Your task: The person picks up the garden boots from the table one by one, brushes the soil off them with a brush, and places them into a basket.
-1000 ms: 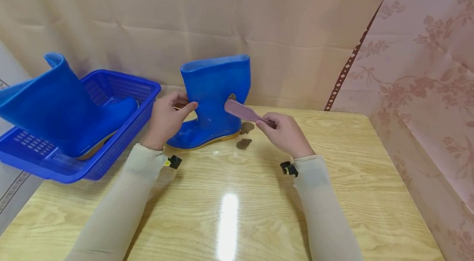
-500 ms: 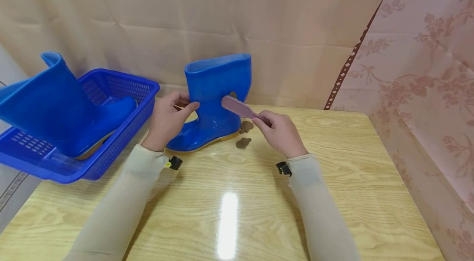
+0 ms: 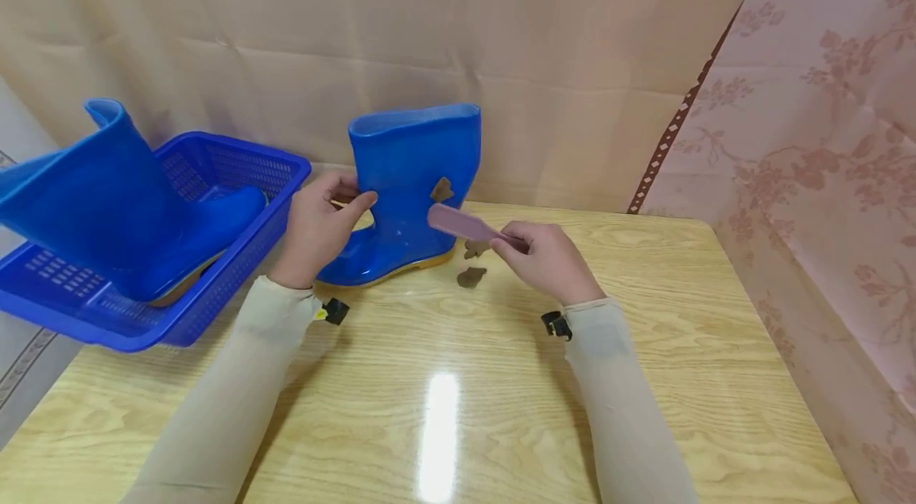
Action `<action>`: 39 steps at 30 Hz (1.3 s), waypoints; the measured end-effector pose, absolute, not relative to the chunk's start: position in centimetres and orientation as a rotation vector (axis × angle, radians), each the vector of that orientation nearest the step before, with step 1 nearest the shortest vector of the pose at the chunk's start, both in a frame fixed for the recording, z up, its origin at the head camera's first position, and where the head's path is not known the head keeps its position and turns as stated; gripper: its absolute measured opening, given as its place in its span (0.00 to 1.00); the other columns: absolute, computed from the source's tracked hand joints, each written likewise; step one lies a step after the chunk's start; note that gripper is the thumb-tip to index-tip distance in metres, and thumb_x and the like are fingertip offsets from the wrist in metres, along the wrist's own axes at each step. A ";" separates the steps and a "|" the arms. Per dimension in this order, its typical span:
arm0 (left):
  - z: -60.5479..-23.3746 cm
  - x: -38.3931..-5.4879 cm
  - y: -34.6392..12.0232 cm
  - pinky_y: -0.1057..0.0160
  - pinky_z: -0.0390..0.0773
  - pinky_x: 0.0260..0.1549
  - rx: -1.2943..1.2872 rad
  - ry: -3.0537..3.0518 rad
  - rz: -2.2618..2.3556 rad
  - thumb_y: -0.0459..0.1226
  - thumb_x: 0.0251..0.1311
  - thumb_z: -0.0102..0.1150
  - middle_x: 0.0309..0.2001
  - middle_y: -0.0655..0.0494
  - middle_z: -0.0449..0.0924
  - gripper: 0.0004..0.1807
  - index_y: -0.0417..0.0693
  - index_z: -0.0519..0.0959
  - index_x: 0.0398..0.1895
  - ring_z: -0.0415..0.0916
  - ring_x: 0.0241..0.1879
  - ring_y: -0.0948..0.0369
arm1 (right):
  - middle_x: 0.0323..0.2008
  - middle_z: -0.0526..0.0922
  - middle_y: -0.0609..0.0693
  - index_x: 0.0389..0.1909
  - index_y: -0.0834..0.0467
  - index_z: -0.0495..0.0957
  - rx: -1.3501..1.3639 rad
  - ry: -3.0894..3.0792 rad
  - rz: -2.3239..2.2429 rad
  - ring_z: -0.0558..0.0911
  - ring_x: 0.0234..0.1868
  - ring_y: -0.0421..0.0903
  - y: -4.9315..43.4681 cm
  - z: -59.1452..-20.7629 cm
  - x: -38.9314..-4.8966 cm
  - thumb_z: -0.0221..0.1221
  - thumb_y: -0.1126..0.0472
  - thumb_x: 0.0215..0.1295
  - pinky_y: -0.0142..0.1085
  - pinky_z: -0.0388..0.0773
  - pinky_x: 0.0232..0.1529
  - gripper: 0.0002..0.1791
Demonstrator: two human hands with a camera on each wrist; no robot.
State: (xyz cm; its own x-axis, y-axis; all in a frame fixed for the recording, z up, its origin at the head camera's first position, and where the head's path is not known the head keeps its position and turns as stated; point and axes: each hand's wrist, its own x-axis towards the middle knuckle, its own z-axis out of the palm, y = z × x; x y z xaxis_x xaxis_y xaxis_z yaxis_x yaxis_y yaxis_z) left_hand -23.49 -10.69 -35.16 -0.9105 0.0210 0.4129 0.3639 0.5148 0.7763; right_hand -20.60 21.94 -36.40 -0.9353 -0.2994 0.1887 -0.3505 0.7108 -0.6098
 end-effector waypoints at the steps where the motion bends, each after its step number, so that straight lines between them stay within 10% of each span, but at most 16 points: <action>1: -35.1 -23.5 -10.7 0.54 0.83 0.45 -0.343 -2.409 -1.347 0.41 0.71 0.65 0.44 0.53 0.86 0.12 0.46 0.84 0.51 0.82 0.46 0.57 | 0.19 0.70 0.46 0.40 0.52 0.87 0.568 -2.817 1.054 0.65 0.18 0.42 21.8 -36.4 -20.6 0.59 0.49 0.77 0.34 0.60 0.20 0.13; 39: -35.0 -23.1 -9.7 0.49 0.81 0.51 -0.369 -2.518 -1.335 0.41 0.75 0.59 0.48 0.52 0.85 0.11 0.48 0.79 0.55 0.81 0.50 0.54 | 0.22 0.69 0.49 0.39 0.54 0.84 0.395 -2.811 1.040 0.66 0.21 0.46 21.4 -36.1 -20.7 0.56 0.47 0.78 0.37 0.62 0.23 0.16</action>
State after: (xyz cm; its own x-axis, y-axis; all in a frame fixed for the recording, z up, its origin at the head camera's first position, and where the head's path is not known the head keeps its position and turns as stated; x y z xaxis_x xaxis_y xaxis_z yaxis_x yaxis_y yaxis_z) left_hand -23.05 -9.74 -34.99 -0.9319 0.0977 0.3493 0.3440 0.5438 0.7655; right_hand -20.72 21.45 -36.14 -0.9590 -0.2018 0.1992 -0.2829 0.7299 -0.6223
